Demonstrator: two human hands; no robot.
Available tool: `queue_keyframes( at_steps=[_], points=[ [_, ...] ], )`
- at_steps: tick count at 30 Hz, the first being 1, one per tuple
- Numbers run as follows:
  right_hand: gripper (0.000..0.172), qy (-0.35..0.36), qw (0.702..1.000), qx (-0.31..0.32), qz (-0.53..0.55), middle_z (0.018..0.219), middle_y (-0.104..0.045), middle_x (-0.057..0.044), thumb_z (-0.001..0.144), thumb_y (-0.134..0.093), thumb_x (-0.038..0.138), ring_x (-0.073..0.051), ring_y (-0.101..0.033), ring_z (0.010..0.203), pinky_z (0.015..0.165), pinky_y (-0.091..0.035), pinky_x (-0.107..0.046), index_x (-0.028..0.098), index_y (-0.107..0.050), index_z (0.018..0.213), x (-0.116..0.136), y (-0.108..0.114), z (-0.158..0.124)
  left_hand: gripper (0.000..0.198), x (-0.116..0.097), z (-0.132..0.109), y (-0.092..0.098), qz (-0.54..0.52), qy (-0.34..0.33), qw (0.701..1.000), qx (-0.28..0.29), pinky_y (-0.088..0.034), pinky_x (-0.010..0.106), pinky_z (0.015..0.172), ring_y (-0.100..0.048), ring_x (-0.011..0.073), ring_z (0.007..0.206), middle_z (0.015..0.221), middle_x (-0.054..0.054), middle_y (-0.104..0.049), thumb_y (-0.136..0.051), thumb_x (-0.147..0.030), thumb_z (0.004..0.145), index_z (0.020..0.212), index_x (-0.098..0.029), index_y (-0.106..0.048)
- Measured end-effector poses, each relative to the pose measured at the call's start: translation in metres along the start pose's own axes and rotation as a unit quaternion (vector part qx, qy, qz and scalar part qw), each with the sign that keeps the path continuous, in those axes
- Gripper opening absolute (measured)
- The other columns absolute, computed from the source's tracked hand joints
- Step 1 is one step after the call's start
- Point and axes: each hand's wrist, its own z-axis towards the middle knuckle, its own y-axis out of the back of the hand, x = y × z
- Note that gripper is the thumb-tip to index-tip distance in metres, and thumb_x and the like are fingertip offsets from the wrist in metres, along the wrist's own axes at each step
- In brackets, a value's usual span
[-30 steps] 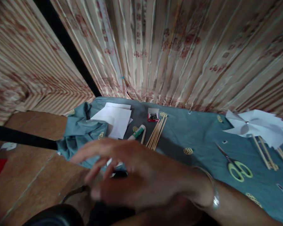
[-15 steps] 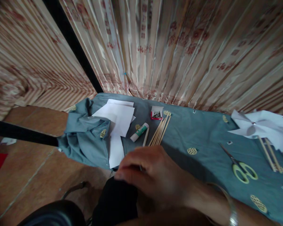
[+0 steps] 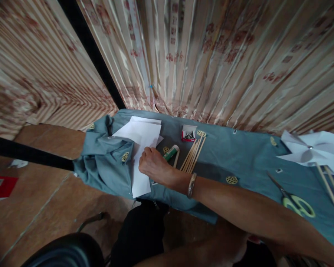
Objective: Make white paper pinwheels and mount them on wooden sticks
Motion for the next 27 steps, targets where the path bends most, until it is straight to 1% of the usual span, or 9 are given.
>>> queue_keyframes(
  at_steps=[5,9,11,13,15,19,21,24,27],
  points=[
    [0.021,-0.015,1.0,0.015,-0.012,0.087,-0.069,-0.016,0.089,-0.052,0.004,-0.028,-0.058,0.087,0.063,-0.04,-0.036,0.009,-0.072,0.089,-0.003,0.0,0.0,0.029,-0.002,-0.004,0.0,0.106,-0.009,0.994,0.021,-0.045,0.048,0.1,-0.063,0.0337,0.111,0.102,0.012,-0.075,-0.061,-0.041,0.086,0.103,-0.021,-0.074],
    [0.027,-0.03,0.999,0.012,-0.018,0.091,-0.069,-0.016,0.089,-0.047,0.001,-0.027,-0.055,0.086,0.066,-0.038,-0.037,0.009,-0.072,0.096,-0.006,0.001,0.003,0.028,-0.009,-0.006,0.0,0.189,-0.092,0.976,0.061,-0.029,0.056,0.113,-0.053,0.0377,0.127,0.121,0.012,-0.071,-0.052,-0.033,0.092,0.097,-0.02,-0.076],
    [0.029,-0.04,0.999,0.018,-0.016,0.092,-0.069,-0.016,0.088,-0.046,0.0,-0.027,-0.054,0.086,0.067,-0.038,-0.038,0.009,-0.072,0.097,-0.007,0.0,0.004,0.031,-0.011,-0.006,0.0,0.21,-0.111,0.969,0.07,-0.025,0.057,0.115,-0.05,0.0383,0.132,0.128,0.011,-0.068,-0.049,-0.031,0.093,0.093,-0.021,-0.078],
    [0.029,-0.042,0.999,0.029,-0.007,0.091,-0.07,-0.016,0.088,-0.047,-0.001,-0.026,-0.055,0.086,0.066,-0.037,-0.037,0.009,-0.073,0.096,-0.007,0.0,0.005,0.03,-0.013,-0.005,-0.001,0.211,-0.09,0.971,0.067,-0.031,0.054,0.114,-0.051,0.0366,0.131,0.125,0.01,-0.07,-0.05,-0.032,0.093,0.093,-0.022,-0.078],
    [0.026,-0.042,0.998,0.036,0.002,0.09,-0.07,-0.016,0.089,-0.049,0.001,-0.027,-0.056,0.086,0.066,-0.037,-0.036,0.008,-0.073,0.094,-0.007,-0.001,0.005,0.027,-0.015,-0.005,-0.003,0.192,-0.044,0.979,0.059,-0.04,0.051,0.108,-0.057,0.0348,0.124,0.116,0.01,-0.073,-0.054,-0.034,0.091,0.093,-0.02,-0.077],
    [0.022,-0.049,0.998,0.036,0.025,0.091,-0.071,-0.017,0.089,-0.052,0.002,-0.027,-0.06,0.088,0.067,-0.039,-0.035,0.007,-0.073,0.092,-0.01,-0.005,0.005,0.03,-0.026,-0.007,-0.009,0.122,0.04,0.991,0.023,-0.046,0.054,0.1,-0.067,0.0334,0.105,0.096,0.013,-0.075,-0.059,-0.037,0.087,0.091,-0.011,-0.073],
    [0.024,-0.046,0.997,0.039,0.038,0.091,-0.072,-0.016,0.089,-0.052,0.001,-0.027,-0.062,0.089,0.069,-0.041,-0.033,0.01,-0.073,0.092,-0.014,-0.007,0.007,0.028,-0.029,-0.009,-0.011,0.077,0.046,0.996,0.001,-0.05,0.052,0.095,-0.07,0.0302,0.096,0.091,0.012,-0.074,-0.061,-0.036,0.084,0.09,-0.011,-0.071],
    [0.026,-0.049,0.996,0.052,0.044,0.092,-0.073,-0.015,0.09,-0.049,0.002,-0.026,-0.063,0.088,0.068,-0.042,-0.033,0.01,-0.073,0.094,-0.023,-0.006,0.009,0.016,-0.027,-0.011,-0.013,0.008,0.034,0.999,-0.016,-0.053,0.044,0.089,-0.07,0.0264,0.088,0.085,0.009,-0.073,-0.067,-0.028,0.074,0.079,-0.013,-0.065],
    [0.027,-0.053,0.996,0.059,0.042,0.094,-0.073,-0.017,0.092,-0.046,0.004,-0.026,-0.064,0.088,0.069,-0.043,-0.032,0.009,-0.072,0.094,-0.032,-0.001,0.01,0.004,-0.023,-0.009,-0.012,0.0,0.042,0.999,-0.02,-0.053,0.044,0.09,-0.069,0.0272,0.09,0.08,0.008,-0.07,-0.06,-0.017,0.071,0.068,-0.016,-0.058]
  ],
)
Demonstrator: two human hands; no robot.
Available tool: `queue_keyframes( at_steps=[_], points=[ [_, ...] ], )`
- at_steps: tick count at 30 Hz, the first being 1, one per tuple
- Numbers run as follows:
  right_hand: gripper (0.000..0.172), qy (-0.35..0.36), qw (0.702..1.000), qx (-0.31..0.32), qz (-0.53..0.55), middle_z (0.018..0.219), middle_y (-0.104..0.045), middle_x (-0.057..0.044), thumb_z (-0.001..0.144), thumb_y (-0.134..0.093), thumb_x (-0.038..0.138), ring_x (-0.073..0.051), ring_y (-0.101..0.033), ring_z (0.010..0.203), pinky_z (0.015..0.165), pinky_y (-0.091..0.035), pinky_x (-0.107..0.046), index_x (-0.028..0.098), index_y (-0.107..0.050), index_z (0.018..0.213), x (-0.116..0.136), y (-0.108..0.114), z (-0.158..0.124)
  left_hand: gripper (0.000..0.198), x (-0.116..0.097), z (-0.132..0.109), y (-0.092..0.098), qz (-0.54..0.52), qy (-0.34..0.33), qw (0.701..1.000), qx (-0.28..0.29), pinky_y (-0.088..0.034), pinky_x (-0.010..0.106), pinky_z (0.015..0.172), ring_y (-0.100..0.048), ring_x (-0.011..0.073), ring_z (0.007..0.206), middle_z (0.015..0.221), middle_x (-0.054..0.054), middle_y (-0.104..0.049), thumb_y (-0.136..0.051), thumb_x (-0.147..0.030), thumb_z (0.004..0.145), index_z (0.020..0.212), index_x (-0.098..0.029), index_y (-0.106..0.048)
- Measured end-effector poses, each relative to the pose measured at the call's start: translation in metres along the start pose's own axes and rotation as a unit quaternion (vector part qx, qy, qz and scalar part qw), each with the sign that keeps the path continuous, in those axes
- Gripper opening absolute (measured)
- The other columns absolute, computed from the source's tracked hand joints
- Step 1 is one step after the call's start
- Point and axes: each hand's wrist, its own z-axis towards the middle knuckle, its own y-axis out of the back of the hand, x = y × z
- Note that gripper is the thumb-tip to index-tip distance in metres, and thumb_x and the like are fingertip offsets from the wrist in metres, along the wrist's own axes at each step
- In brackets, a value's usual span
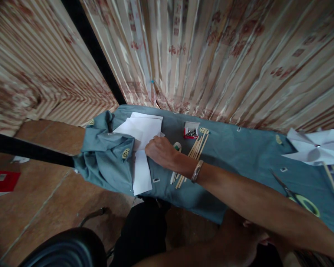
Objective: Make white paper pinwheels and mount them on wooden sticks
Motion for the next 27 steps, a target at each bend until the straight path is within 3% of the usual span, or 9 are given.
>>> queue_keyframes(
  at_steps=[4,8,13,16,19,22,27],
  points=[
    [0.024,0.018,1.0,-0.015,0.007,0.091,-0.073,-0.015,0.096,-0.047,0.012,-0.024,-0.066,0.09,0.073,-0.044,-0.031,0.011,-0.07,0.092,-0.013,0.001,0.0,0.013,-0.007,0.001,-0.001,0.022,0.048,0.999,-0.007,-0.051,0.047,0.094,-0.07,0.0309,0.097,0.08,0.009,-0.07,-0.05,-0.01,0.07,0.06,-0.017,-0.053],
    [0.028,0.02,0.999,-0.035,0.012,0.088,-0.073,-0.014,0.099,-0.045,0.021,-0.022,-0.067,0.087,0.072,-0.044,-0.029,0.012,-0.069,0.088,-0.026,-0.01,0.002,0.019,-0.024,-0.005,-0.003,0.032,0.07,0.997,-0.009,-0.051,0.043,0.096,-0.069,0.0312,0.106,0.088,0.009,-0.075,-0.045,-0.006,0.07,0.056,-0.018,-0.051],
    [0.024,0.029,0.996,-0.08,-0.012,0.084,-0.071,-0.015,0.095,-0.045,0.013,-0.023,-0.064,0.085,0.068,-0.041,-0.031,0.01,-0.068,0.088,-0.038,-0.009,-0.001,0.019,-0.027,-0.007,-0.003,0.035,0.09,0.995,-0.018,-0.052,0.04,0.096,-0.07,0.0289,0.106,0.095,0.011,-0.077,-0.047,-0.004,0.072,0.063,-0.015,-0.06],
    [0.024,0.027,0.996,-0.074,-0.044,0.084,-0.07,-0.016,0.094,-0.045,0.01,-0.024,-0.062,0.084,0.066,-0.038,-0.032,0.009,-0.068,0.087,-0.044,0.005,-0.007,0.02,-0.017,-0.002,-0.002,0.007,0.079,0.997,-0.014,-0.052,0.036,0.093,-0.071,0.0236,0.096,0.088,0.009,-0.076,-0.05,-0.004,0.074,0.072,-0.012,-0.068],
    [0.023,-0.007,0.995,-0.079,-0.056,0.085,-0.071,-0.016,0.094,-0.048,0.011,-0.025,-0.061,0.084,0.065,-0.036,-0.032,0.009,-0.069,0.086,-0.051,0.018,-0.014,0.017,-0.006,0.004,-0.003,-0.056,0.064,0.996,-0.017,-0.051,0.029,0.083,-0.064,0.0131,0.068,0.066,0.001,-0.066,-0.055,-0.001,0.071,0.067,-0.013,-0.066],
    [0.021,-0.033,0.99,-0.13,-0.053,0.086,-0.072,-0.015,0.095,-0.05,0.015,-0.025,-0.061,0.084,0.067,-0.038,-0.032,0.01,-0.069,0.087,-0.059,0.026,-0.024,0.019,0.0,0.008,-0.003,-0.069,0.057,0.995,-0.031,-0.047,0.026,0.074,-0.052,0.0081,0.056,0.061,-0.003,-0.059,-0.053,0.001,0.071,0.065,-0.014,-0.064],
    [0.024,-0.099,0.958,-0.269,0.008,0.083,-0.071,-0.01,0.098,-0.05,0.022,-0.023,-0.064,0.084,0.075,-0.044,-0.033,0.014,-0.068,0.085,-0.069,0.034,-0.066,0.011,0.004,0.012,0.003,-0.076,0.006,0.997,-0.017,-0.044,0.025,0.07,-0.054,0.0084,0.059,0.065,-0.001,-0.061,-0.06,-0.005,0.071,0.07,-0.014,-0.066]
  ],
)
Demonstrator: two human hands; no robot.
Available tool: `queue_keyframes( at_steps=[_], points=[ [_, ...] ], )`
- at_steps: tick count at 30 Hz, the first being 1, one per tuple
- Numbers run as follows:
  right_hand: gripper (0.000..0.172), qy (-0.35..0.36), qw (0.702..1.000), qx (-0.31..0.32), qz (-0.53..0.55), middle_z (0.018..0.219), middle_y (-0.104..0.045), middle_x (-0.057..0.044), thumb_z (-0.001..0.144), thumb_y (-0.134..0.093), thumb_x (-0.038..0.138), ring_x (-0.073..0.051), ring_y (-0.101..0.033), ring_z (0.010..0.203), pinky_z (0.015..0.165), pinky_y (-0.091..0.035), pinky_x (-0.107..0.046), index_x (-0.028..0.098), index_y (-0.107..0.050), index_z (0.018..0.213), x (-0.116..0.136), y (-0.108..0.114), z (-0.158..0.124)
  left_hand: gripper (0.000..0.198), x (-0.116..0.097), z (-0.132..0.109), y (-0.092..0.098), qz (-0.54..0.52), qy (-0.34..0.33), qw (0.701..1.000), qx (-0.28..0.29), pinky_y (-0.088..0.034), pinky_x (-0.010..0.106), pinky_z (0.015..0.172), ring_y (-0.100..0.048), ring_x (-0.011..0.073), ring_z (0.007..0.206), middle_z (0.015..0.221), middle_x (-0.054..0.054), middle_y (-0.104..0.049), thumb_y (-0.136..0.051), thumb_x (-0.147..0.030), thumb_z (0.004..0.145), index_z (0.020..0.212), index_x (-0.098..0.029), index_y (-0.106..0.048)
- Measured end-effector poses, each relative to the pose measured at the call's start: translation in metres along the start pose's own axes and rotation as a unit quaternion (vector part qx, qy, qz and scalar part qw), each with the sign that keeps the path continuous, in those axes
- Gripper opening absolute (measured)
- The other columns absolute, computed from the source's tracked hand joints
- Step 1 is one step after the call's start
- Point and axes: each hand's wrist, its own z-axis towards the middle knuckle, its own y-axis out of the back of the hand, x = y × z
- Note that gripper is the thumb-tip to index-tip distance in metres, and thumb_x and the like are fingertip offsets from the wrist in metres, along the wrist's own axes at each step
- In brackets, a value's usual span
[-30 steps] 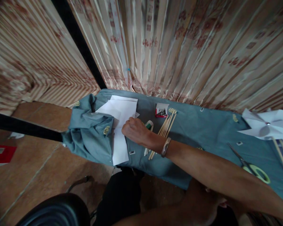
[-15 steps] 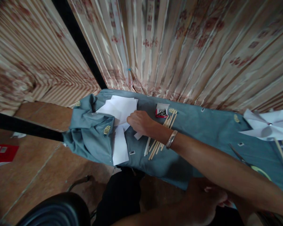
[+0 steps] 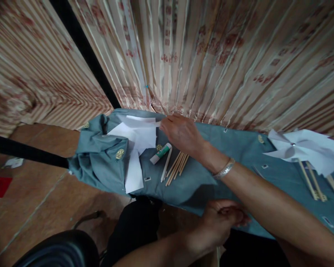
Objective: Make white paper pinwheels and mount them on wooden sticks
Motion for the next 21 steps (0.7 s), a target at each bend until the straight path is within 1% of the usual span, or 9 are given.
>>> queue_keyframes(
  at_steps=[4,6,9,11,14,16,17,18,21],
  points=[
    [0.017,-0.103,0.985,-0.122,0.068,0.083,-0.073,-0.004,0.096,-0.054,0.027,-0.02,-0.067,0.076,0.069,-0.048,-0.03,0.019,-0.068,0.091,-0.014,0.037,-0.06,0.004,-0.002,0.003,0.007,0.038,-0.045,0.998,0.009,-0.047,0.026,0.072,-0.056,0.01,0.06,0.065,0.0,-0.062,-0.063,-0.012,0.072,0.071,-0.014,-0.067],
    [0.013,-0.146,0.971,-0.183,0.041,0.086,-0.074,-0.004,0.095,-0.057,0.026,-0.02,-0.069,0.078,0.072,-0.05,-0.032,0.021,-0.069,0.094,-0.018,0.058,-0.1,0.007,-0.006,0.004,0.009,0.076,-0.072,0.995,0.004,-0.048,0.026,0.073,-0.057,0.0106,0.062,0.067,0.001,-0.066,-0.066,-0.016,0.072,0.078,-0.014,-0.07],
    [0.009,-0.173,0.957,-0.228,-0.044,0.085,-0.075,-0.004,0.091,-0.063,0.022,-0.021,-0.069,0.077,0.074,-0.052,-0.034,0.024,-0.069,0.097,-0.019,0.084,-0.159,0.014,-0.015,0.005,0.012,0.146,-0.105,0.984,-0.011,-0.049,0.026,0.075,-0.062,0.0126,0.068,0.071,0.003,-0.07,-0.065,-0.017,0.074,0.085,-0.015,-0.073],
    [0.016,-0.194,0.957,-0.198,-0.082,0.094,-0.075,-0.007,0.09,-0.064,0.019,-0.024,-0.069,0.085,0.081,-0.053,-0.038,0.024,-0.068,0.104,-0.017,0.091,-0.193,0.015,-0.022,0.005,0.016,0.178,-0.132,0.975,-0.015,-0.051,0.028,0.076,-0.064,0.0142,0.071,0.074,0.004,-0.072,-0.065,-0.018,0.074,0.086,-0.014,-0.073],
    [0.02,-0.211,0.965,-0.128,-0.083,0.106,-0.074,-0.011,0.091,-0.061,0.017,-0.027,-0.068,0.092,0.084,-0.054,-0.043,0.022,-0.067,0.109,-0.01,0.083,-0.234,0.017,-0.033,0.005,0.028,0.242,-0.18,0.953,-0.025,-0.053,0.03,0.076,-0.065,0.0162,0.072,0.078,0.006,-0.073,-0.065,-0.021,0.076,0.089,-0.013,-0.072],
    [0.019,-0.205,0.972,-0.11,-0.038,0.108,-0.074,-0.013,0.092,-0.057,0.016,-0.028,-0.067,0.095,0.084,-0.056,-0.046,0.019,-0.068,0.107,-0.004,0.069,-0.255,0.018,-0.042,0.003,0.038,0.342,-0.241,0.907,-0.048,-0.054,0.032,0.078,-0.066,0.0173,0.077,0.085,0.007,-0.073,-0.06,-0.022,0.081,0.094,-0.015,-0.07],
    [0.019,-0.204,0.974,-0.102,-0.016,0.109,-0.074,-0.013,0.093,-0.055,0.015,-0.028,-0.067,0.096,0.085,-0.056,-0.046,0.019,-0.068,0.107,0.0,0.062,-0.265,0.018,-0.046,0.002,0.043,0.402,-0.281,0.869,-0.058,-0.054,0.033,0.079,-0.066,0.018,0.08,0.088,0.007,-0.072,-0.058,-0.02,0.082,0.095,-0.015,-0.069],
    [0.019,-0.206,0.974,-0.092,0.002,0.111,-0.073,-0.013,0.093,-0.054,0.014,-0.027,-0.067,0.098,0.086,-0.057,-0.046,0.018,-0.068,0.106,0.003,0.056,-0.273,0.022,-0.049,0.0,0.047,0.461,-0.326,0.822,-0.068,-0.054,0.035,0.081,-0.065,0.0191,0.084,0.093,0.007,-0.07,-0.058,-0.02,0.083,0.102,-0.016,-0.067],
    [0.019,-0.211,0.973,-0.089,0.037,0.11,-0.073,-0.013,0.093,-0.053,0.013,-0.026,-0.067,0.098,0.084,-0.059,-0.045,0.017,-0.068,0.104,0.011,0.045,-0.291,0.039,-0.054,-0.005,0.055,0.614,-0.432,0.651,-0.111,-0.051,0.042,0.095,-0.061,0.0242,0.107,0.118,0.011,-0.063,-0.06,-0.018,0.084,0.123,-0.018,-0.058]
  ],
)
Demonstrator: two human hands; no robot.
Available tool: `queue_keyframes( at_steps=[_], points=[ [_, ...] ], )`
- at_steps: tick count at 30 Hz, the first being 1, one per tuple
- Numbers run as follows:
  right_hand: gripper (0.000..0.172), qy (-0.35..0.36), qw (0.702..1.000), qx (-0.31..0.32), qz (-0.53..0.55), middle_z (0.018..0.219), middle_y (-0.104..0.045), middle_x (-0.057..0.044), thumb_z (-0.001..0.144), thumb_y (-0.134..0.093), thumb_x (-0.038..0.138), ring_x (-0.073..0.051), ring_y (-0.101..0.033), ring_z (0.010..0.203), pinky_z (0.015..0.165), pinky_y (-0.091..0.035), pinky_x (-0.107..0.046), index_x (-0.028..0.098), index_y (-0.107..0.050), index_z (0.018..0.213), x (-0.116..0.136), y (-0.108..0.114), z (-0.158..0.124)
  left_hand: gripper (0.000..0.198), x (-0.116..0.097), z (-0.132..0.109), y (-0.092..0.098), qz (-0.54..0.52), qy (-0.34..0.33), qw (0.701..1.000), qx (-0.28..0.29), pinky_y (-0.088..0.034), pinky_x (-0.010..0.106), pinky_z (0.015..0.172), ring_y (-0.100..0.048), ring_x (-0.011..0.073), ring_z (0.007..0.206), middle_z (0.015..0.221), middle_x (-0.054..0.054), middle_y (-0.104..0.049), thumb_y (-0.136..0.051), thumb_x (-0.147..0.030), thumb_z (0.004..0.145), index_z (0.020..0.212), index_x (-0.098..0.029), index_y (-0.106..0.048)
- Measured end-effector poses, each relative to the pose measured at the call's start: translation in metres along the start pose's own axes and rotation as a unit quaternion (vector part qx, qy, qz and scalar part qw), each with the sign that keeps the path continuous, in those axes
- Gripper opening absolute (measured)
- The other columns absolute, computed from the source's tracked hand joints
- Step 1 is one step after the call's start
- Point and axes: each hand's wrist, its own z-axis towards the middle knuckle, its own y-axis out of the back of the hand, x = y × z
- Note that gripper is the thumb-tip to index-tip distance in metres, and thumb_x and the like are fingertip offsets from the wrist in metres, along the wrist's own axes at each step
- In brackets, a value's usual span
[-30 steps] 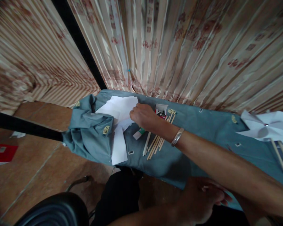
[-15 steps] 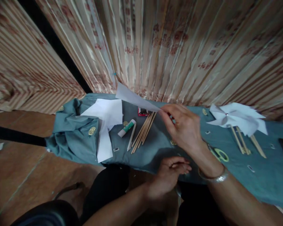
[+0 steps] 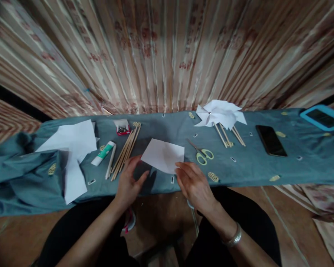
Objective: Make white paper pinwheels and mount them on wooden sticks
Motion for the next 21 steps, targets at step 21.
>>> queue_keyframes(
  at_steps=[21],
  points=[
    [0.027,-0.02,0.993,0.094,-0.063,0.125,-0.067,-0.019,0.092,-0.05,0.013,-0.033,-0.062,0.111,0.091,-0.053,-0.053,0.012,-0.066,0.113,-0.028,0.001,-0.014,0.019,-0.01,-0.01,-0.009,0.142,-0.293,0.936,0.135,-0.047,0.046,0.104,-0.07,0.0165,0.092,0.099,0.005,-0.076,-0.054,-0.01,0.093,0.104,-0.017,-0.068]
  ],
)
